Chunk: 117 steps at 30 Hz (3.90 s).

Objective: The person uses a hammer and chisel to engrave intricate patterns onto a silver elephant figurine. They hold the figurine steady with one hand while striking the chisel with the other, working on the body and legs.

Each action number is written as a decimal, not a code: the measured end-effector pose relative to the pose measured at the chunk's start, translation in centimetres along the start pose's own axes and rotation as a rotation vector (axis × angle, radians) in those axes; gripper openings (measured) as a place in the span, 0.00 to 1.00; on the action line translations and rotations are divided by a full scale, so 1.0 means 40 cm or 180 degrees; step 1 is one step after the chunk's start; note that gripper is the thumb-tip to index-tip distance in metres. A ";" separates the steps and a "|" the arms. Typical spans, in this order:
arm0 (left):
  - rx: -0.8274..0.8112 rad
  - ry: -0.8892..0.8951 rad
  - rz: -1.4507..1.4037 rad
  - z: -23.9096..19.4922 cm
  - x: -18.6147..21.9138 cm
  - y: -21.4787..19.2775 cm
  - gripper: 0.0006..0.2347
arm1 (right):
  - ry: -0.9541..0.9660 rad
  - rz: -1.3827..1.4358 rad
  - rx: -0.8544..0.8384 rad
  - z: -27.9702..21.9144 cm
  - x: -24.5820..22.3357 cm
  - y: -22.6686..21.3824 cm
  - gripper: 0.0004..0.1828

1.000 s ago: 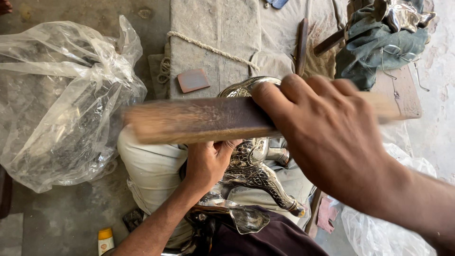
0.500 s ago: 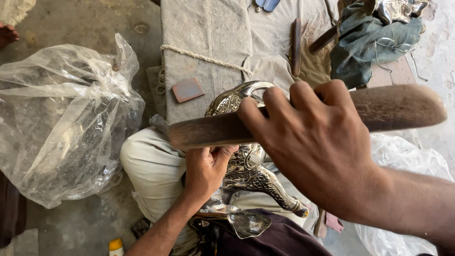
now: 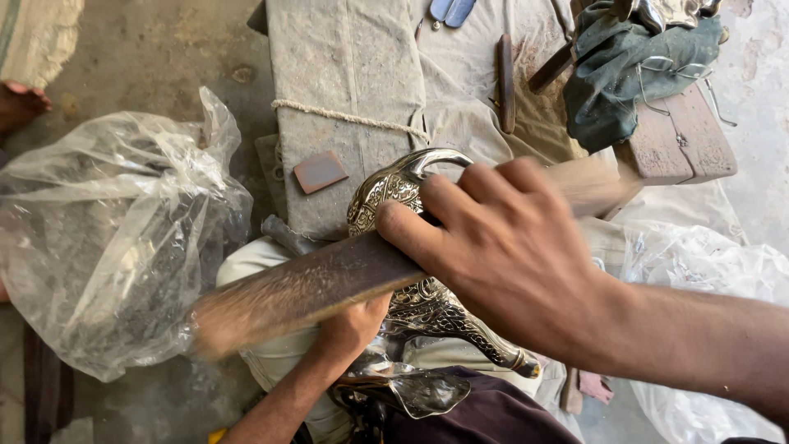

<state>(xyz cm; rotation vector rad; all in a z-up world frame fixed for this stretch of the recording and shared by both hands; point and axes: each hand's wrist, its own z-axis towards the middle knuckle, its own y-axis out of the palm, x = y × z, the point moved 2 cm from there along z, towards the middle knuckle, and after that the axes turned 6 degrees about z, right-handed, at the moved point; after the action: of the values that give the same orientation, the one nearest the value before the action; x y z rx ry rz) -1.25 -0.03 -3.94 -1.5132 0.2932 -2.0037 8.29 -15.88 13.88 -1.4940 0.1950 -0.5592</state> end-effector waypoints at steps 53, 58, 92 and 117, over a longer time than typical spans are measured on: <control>-0.0342 0.0342 0.0313 0.030 0.025 0.007 0.14 | 0.0211 0.0219 0.0457 -0.093 0.038 -0.028 0.12; -0.0309 0.0266 0.0217 0.040 0.033 0.005 0.12 | 0.0184 0.0564 0.0917 -0.090 0.051 -0.043 0.21; -0.0682 0.0208 -0.0582 0.065 0.082 0.008 0.10 | 0.0374 0.0333 0.0613 -0.154 0.095 -0.009 0.14; -0.1581 -0.0478 -0.0932 0.117 0.088 0.027 0.09 | 0.0704 0.0131 0.0937 -0.191 0.113 -0.016 0.12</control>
<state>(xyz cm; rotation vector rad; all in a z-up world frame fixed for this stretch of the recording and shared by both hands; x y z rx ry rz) 2.85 -2.11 -0.16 -2.1074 0.5670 -2.1234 8.52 -24.72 14.77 -1.1402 0.3012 -0.6891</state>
